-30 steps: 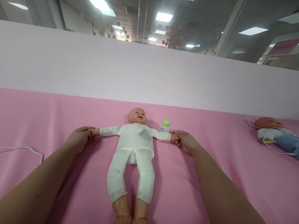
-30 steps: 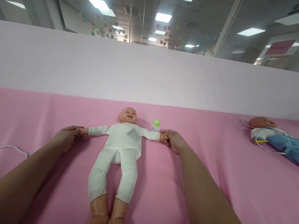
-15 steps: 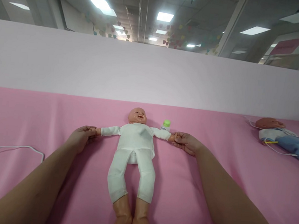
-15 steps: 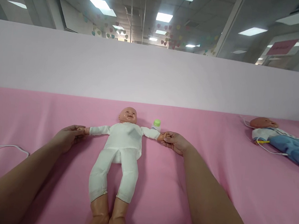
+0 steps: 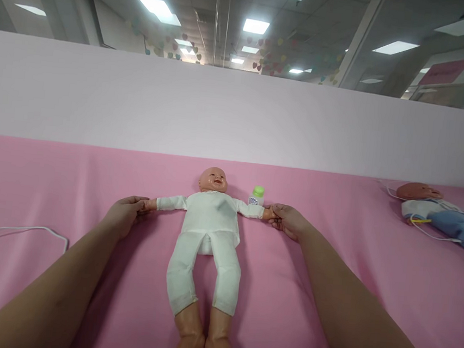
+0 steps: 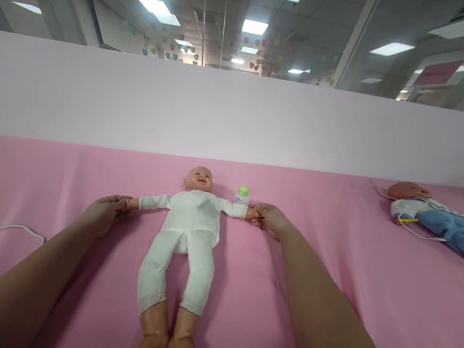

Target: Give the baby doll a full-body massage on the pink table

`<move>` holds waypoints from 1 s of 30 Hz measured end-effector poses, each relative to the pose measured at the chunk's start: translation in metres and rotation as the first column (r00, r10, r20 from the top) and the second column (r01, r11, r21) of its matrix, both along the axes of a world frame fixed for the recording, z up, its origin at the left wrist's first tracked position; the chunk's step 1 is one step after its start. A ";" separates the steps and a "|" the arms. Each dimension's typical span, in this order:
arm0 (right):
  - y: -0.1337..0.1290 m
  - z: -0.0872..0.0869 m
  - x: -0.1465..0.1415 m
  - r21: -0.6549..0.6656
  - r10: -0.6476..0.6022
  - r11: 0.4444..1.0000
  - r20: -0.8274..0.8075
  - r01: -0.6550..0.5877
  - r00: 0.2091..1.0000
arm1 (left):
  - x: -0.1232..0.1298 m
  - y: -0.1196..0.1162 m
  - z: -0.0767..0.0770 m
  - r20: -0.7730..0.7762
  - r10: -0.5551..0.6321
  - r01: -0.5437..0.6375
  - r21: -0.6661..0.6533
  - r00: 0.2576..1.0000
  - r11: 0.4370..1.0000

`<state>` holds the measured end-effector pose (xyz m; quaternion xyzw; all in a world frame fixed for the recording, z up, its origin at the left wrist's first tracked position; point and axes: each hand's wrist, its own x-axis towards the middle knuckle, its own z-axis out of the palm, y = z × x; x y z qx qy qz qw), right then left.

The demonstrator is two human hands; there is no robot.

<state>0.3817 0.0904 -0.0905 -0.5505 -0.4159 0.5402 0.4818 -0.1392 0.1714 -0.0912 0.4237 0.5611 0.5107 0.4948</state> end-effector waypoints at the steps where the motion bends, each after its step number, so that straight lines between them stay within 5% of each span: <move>1: 0.000 0.000 0.001 -0.002 0.018 1.000 -0.031 -0.018 0.999 | 0.002 -0.001 0.002 0.028 -0.003 0.003 -0.004 1.000 1.000; 9: -0.005 -0.001 0.014 0.047 0.202 0.979 -0.117 -0.198 0.972 | 0.004 -0.006 0.006 0.044 -0.059 0.059 0.020 0.997 0.998; 17: -0.003 -0.001 0.007 0.032 0.091 0.996 -0.060 -0.089 0.994 | -0.003 -0.005 0.002 -0.089 -0.087 0.091 0.040 0.992 0.995; 24: 0.008 -0.006 0.005 -0.031 -0.124 0.992 -0.018 0.124 0.992 | 0.002 0.000 0.001 0.075 -0.014 0.014 0.000 0.997 1.000; 30: -0.004 0.000 0.010 0.039 0.132 0.991 -0.165 -0.128 0.977 | 0.003 -0.005 0.006 0.097 -0.034 0.034 0.003 0.995 0.999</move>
